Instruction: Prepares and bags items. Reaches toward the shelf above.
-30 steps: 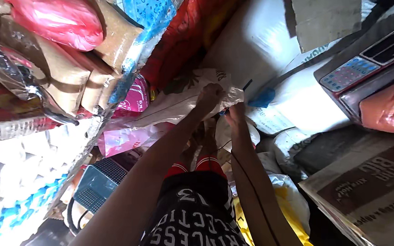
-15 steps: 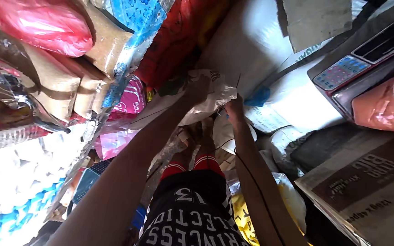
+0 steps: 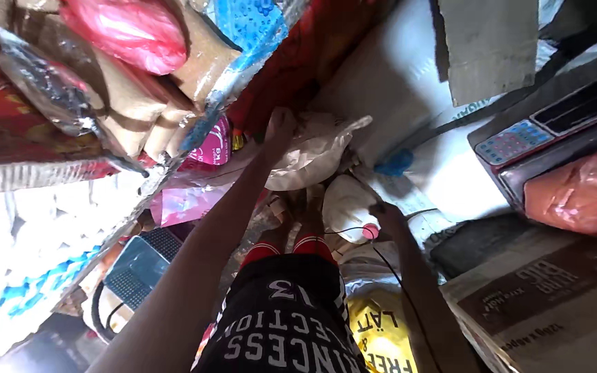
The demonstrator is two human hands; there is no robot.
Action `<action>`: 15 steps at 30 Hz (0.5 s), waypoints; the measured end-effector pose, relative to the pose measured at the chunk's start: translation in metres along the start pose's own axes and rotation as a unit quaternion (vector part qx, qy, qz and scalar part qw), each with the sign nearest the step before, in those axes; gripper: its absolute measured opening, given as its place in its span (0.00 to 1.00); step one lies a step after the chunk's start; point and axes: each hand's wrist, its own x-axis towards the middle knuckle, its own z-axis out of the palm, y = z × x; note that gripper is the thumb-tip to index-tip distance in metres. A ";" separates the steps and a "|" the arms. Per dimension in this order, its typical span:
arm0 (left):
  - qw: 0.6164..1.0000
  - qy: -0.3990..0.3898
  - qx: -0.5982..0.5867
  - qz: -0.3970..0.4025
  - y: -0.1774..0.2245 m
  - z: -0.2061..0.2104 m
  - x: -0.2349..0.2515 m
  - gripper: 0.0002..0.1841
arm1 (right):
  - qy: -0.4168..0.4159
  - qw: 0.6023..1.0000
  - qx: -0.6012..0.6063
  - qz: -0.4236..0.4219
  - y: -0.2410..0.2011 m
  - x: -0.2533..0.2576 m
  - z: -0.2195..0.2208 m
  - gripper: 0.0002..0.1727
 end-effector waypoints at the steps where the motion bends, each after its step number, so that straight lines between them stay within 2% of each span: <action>1: 0.999 0.021 0.025 0.018 -0.003 -0.013 -0.010 0.17 | 0.020 0.999 0.018 0.046 0.022 -0.009 -0.004 0.26; 4: 0.991 0.103 0.070 0.041 -0.007 -0.064 -0.037 0.19 | 0.085 0.980 0.082 0.160 0.076 -0.047 -0.032 0.29; 5: 0.988 0.118 0.087 0.045 -0.004 -0.082 -0.046 0.19 | 0.119 0.969 0.144 0.165 0.093 -0.059 -0.041 0.26; 6: 0.984 0.130 0.111 0.060 -0.002 -0.100 -0.057 0.19 | 0.154 0.947 0.234 0.155 0.102 -0.072 -0.049 0.18; 7: 0.979 0.136 0.132 0.077 -0.001 -0.116 -0.070 0.18 | 0.181 0.911 0.345 0.135 0.101 -0.084 -0.059 0.11; 9: 0.967 0.156 0.161 0.118 -0.002 -0.145 -0.096 0.16 | 0.199 0.802 0.559 0.070 0.088 -0.099 -0.088 0.16; 10: 0.962 0.169 0.171 0.128 -0.001 -0.159 -0.110 0.16 | 0.186 0.756 0.626 0.030 0.081 -0.102 -0.104 0.19; 12: 0.955 0.200 0.163 0.144 0.000 -0.185 -0.147 0.17 | 0.182 0.676 0.711 -0.064 0.064 -0.116 -0.131 0.24; 15: 0.950 0.212 0.131 0.189 0.000 -0.225 -0.205 0.11 | 0.174 0.575 0.763 -0.239 0.037 -0.140 -0.167 0.31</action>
